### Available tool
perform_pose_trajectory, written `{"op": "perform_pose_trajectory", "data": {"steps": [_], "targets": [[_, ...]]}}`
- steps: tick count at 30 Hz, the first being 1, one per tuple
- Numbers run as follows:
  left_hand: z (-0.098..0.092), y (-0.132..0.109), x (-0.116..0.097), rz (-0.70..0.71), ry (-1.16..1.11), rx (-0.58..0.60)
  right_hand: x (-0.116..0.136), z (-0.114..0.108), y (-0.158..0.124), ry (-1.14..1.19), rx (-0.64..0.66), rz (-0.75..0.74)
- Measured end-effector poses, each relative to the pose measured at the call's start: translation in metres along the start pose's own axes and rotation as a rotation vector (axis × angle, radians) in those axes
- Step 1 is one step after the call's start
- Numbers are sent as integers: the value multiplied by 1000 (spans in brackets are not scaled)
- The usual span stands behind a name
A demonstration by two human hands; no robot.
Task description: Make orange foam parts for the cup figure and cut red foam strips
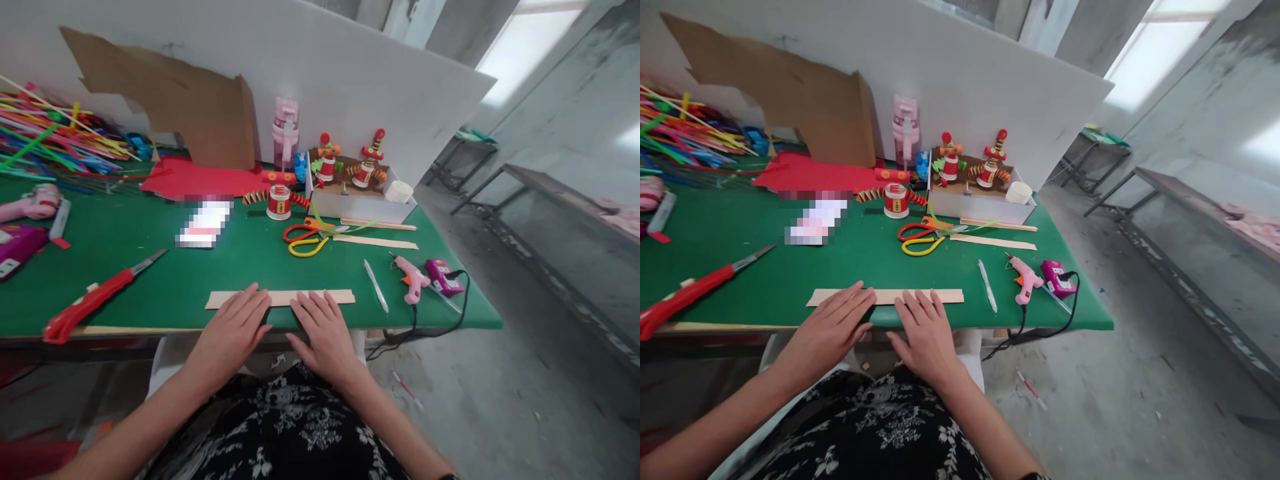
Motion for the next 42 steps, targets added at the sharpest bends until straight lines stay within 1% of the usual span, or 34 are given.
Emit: {"op": "perform_pose_trajectory", "data": {"steps": [2,6,9,12,17,21,24,26,29,34,37,42], "targets": [[0,-8,-1,2,-25,9,0,2,0,36,7,6],[-9,-22,-4,10,-80,27,-1,-2,-6,54,7,-16],[-16,-23,1,-18,-110,-2,-4,-3,-7,47,-27,-17],[-22,-17,14,-80,-177,-9,-13,-2,-6,91,-43,39],[-25,-10,33,-161,-332,96,-30,-8,-5,200,-53,106],[-24,-7,39,-251,-378,178,-44,-15,-3,261,-41,181],[-22,-1,41,-310,-385,230,-54,-17,-1,253,-4,229],[-21,3,42,-338,-375,265,-58,-17,2,232,30,243],[-19,8,44,-365,-298,320,-62,-15,7,194,88,268],[-19,13,45,-358,-138,386,-65,-12,13,110,144,294],[-20,13,44,-328,-78,388,-66,-11,14,81,165,286],[-21,12,38,-261,-12,305,-64,-10,15,42,148,298]]}}
Point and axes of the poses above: each hand's wrist, its own y-axis towards the middle knuckle, its own z-axis out of the palm, x = y × z, the point moved 3 cm from there along y, towards the middle knuckle, and after that the axes turned 1 degree about -z, right-handed, at the moved point
